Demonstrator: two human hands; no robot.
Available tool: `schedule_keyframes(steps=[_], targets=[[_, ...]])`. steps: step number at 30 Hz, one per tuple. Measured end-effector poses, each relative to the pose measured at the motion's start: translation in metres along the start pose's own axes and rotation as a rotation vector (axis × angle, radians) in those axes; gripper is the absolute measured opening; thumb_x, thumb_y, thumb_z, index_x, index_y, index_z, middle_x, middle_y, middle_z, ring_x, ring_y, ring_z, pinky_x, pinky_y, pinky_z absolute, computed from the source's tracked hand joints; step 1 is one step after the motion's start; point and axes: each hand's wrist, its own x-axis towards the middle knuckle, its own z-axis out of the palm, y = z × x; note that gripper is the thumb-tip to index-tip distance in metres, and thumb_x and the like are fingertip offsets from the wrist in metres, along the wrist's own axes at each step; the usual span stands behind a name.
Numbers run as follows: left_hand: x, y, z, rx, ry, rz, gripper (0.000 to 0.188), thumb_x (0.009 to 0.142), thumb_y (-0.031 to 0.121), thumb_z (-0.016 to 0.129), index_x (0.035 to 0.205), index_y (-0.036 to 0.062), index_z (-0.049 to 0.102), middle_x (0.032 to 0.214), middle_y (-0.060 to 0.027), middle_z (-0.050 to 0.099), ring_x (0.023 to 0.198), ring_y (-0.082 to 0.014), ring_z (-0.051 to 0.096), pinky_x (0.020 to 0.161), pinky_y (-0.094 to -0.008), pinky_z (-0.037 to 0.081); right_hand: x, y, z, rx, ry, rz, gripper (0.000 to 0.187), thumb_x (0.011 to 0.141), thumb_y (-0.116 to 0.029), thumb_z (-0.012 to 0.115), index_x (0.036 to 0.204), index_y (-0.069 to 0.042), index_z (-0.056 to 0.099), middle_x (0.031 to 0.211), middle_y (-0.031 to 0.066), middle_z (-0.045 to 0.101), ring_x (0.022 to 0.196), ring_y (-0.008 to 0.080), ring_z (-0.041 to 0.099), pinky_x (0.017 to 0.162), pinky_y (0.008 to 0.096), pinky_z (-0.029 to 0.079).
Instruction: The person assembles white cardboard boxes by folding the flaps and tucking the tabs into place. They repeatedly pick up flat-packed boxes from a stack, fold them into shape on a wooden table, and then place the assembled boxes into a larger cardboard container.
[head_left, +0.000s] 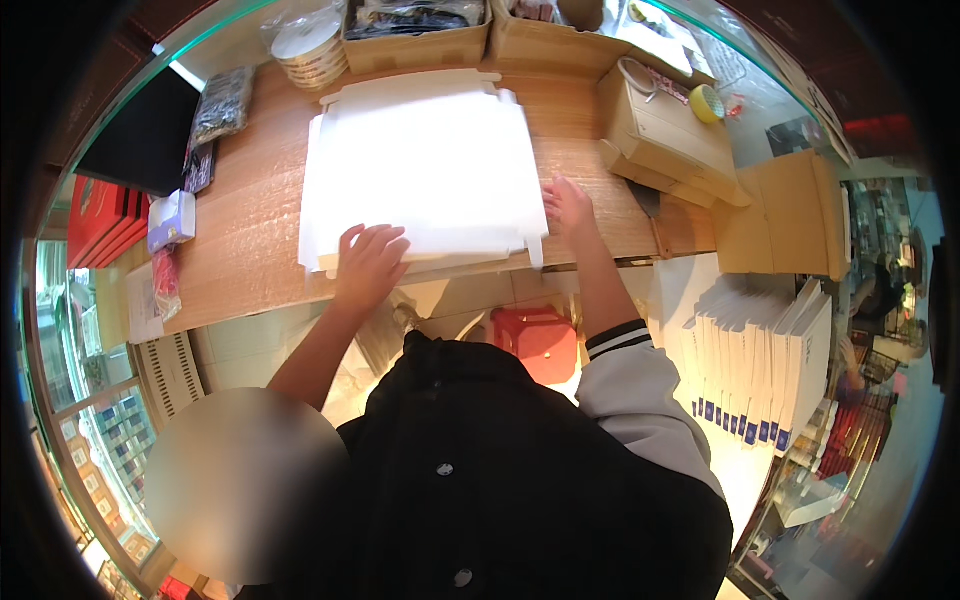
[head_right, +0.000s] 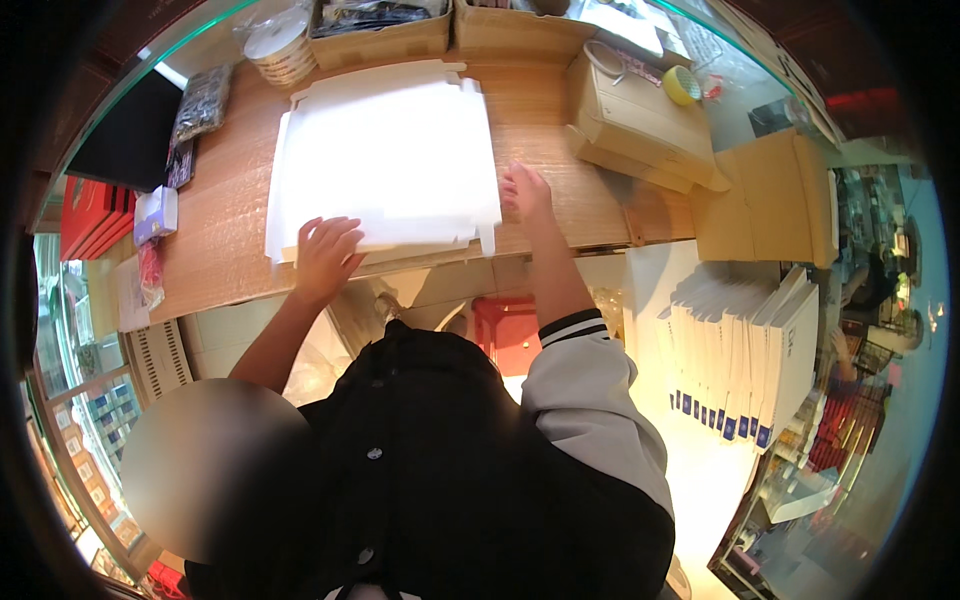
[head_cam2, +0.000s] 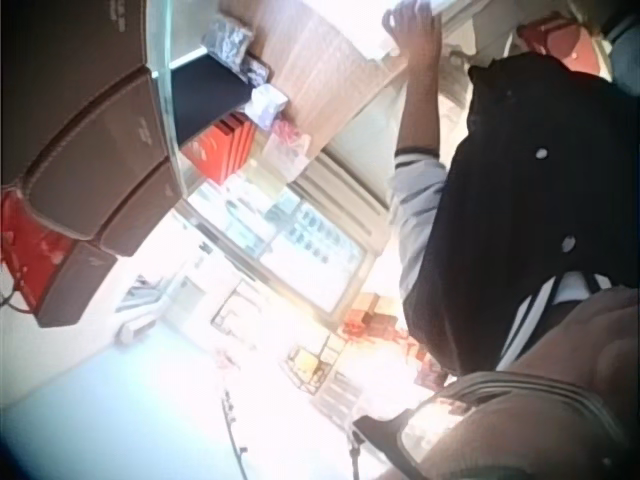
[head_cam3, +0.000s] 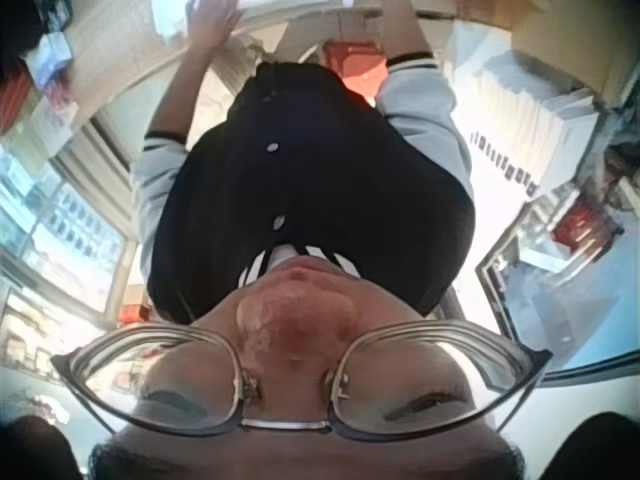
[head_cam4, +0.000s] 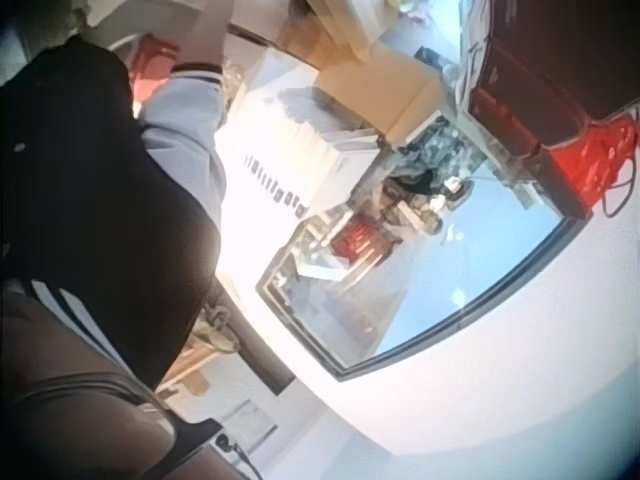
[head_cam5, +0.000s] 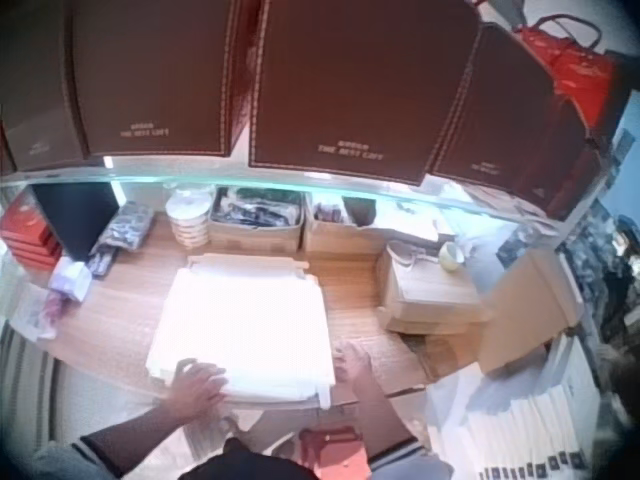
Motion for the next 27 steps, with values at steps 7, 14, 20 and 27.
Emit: schedule_keyframes(steps=[7, 14, 20, 27], targets=[[-0.01, -0.015, -0.028, 0.353, 0.157, -0.05, 0.047, 0.082, 0.009, 0.06, 0.129, 0.0112, 0.053, 0.143, -0.0154, 0.039, 0.13, -0.0336, 0.038, 0.106, -0.0542, 0.029, -0.074, -0.032, -0.02, 0.165, -0.301, 0.031, 0.029, 0.092, -0.017, 0.054, 0.113, 0.003, 0.053, 0.104, 0.0125, 0.064, 0.089, 0.0227, 0.065, 0.077, 0.0347, 0.055], [-0.026, 0.056, 0.01, -0.051, -0.004, 0.031, 0.043, 0.073, 0.009, 0.068, 0.114, 0.0007, 0.057, 0.114, -0.0141, 0.057, 0.11, -0.0324, 0.053, 0.095, -0.0428, 0.043, -0.137, 0.068, 0.051, 0.412, -0.174, 0.184, 0.019, 0.092, -0.016, 0.057, 0.105, -0.001, 0.057, 0.099, 0.0099, 0.064, 0.085, 0.0176, 0.065, 0.07, 0.0304, 0.056], [-0.048, 0.007, 0.022, 0.035, -0.125, -0.025, 0.028, 0.078, 0.005, 0.058, 0.105, 0.0023, 0.058, 0.101, -0.0117, 0.056, 0.098, -0.0291, 0.055, 0.082, -0.0383, 0.047, -0.165, 0.051, 0.063, -1.08, -0.213, -1.048, 0.012, 0.084, -0.013, 0.066, 0.094, -0.006, 0.064, 0.098, 0.01, 0.062, 0.095, 0.0249, 0.059, 0.08, 0.0348, 0.049], [-0.021, -0.03, 0.021, -0.252, -0.363, -0.323, 0.02, 0.088, 0.009, 0.057, 0.107, 0.0022, 0.06, 0.1, -0.0122, 0.059, 0.096, -0.0319, 0.055, 0.081, -0.0381, 0.046, -0.074, 0.05, 0.072, -1.375, -0.65, -1.025, 0.017, 0.077, -0.015, 0.067, 0.09, -0.008, 0.058, 0.089, 0.0054, 0.056, 0.087, 0.0285, 0.055, 0.077, 0.0396, 0.046]])
